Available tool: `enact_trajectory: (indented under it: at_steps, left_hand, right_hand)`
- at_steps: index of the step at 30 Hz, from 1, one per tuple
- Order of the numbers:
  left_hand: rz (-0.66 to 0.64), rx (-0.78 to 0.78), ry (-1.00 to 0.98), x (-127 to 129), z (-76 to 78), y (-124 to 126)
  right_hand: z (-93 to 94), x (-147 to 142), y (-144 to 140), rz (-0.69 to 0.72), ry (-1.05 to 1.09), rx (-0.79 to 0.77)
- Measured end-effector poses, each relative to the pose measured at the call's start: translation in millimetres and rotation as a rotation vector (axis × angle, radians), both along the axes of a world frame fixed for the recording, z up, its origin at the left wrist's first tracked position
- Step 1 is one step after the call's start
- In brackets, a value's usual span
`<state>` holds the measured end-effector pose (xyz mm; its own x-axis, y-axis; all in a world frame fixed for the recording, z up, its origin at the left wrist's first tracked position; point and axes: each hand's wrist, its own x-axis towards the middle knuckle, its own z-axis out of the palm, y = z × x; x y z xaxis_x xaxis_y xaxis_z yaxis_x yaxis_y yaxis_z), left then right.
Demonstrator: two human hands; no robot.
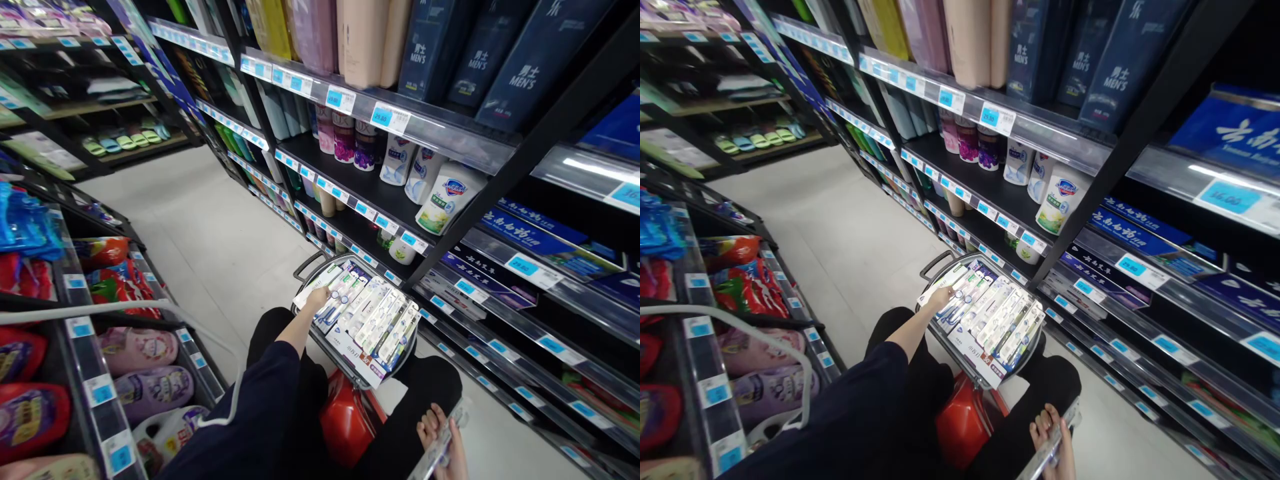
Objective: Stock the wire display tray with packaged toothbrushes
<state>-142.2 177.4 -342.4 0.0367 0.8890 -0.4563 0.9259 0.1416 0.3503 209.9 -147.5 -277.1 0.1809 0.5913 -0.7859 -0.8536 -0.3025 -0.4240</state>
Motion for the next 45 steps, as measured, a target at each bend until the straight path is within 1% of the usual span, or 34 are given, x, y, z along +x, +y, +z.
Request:
enact_trajectory:
  at_steps: [2,5,7,10,15,19,23,27,32,36,39,41,43,45]
  left_hand:
    - [0.016,0.025,-0.001,2,-2.8,-3]
    - [0.032,0.06,-0.003,5,-3.0,-8]
    - [0.036,0.079,-0.007,7,-0.6,-11]
    - [0.028,0.111,-0.016,11,5.9,-15]
    - [-0.046,0.14,-0.013,18,17.4,-21]
    - [-0.104,0.131,0.02,25,22.0,-26]
    - [-0.155,0.129,0.063,34,22.9,-32]
    - [-0.195,0.107,0.096,39,21.2,-36]
    - [-0.202,0.084,0.128,42,20.8,-34]
    - [-0.204,0.076,0.141,45,21.1,-32]
    - [-0.198,0.075,0.148,47,22.2,-31]
    - [-0.194,0.083,0.151,48,25.9,-31]
    - [-0.188,0.111,0.158,49,33.4,-33]
    - [-0.192,0.189,0.149,53,43.5,-37]
  right_hand:
    - [-1.0,2,-1,0.008,-0.018,-0.004]
    - [-4.2,5,-4,0.049,-0.054,0.008]
    - [-5.8,6,-6,0.072,-0.075,0.015]
    - [-5.9,6,-7,0.067,-0.077,0.006]
    - [-2.9,4,-6,0.016,-0.031,-0.013]
    - [-1.1,3,-5,0.002,-0.016,-0.01]
    - [-1.4,3,-5,0.0,-0.012,-0.017]
    - [-6.1,5,-7,-0.012,0.004,0.008]
    - [-12.2,7,-11,0.049,-0.043,0.047]
    - [-12.1,6,-11,0.021,-0.008,0.034]
    - [-10.5,6,-10,0.016,0.011,0.055]
    - [-9.5,5,-10,0.026,-0.002,0.066]
    - [-8.8,5,-10,0.036,-0.034,0.057]
    - [-8.6,5,-10,0.042,-0.057,0.049]
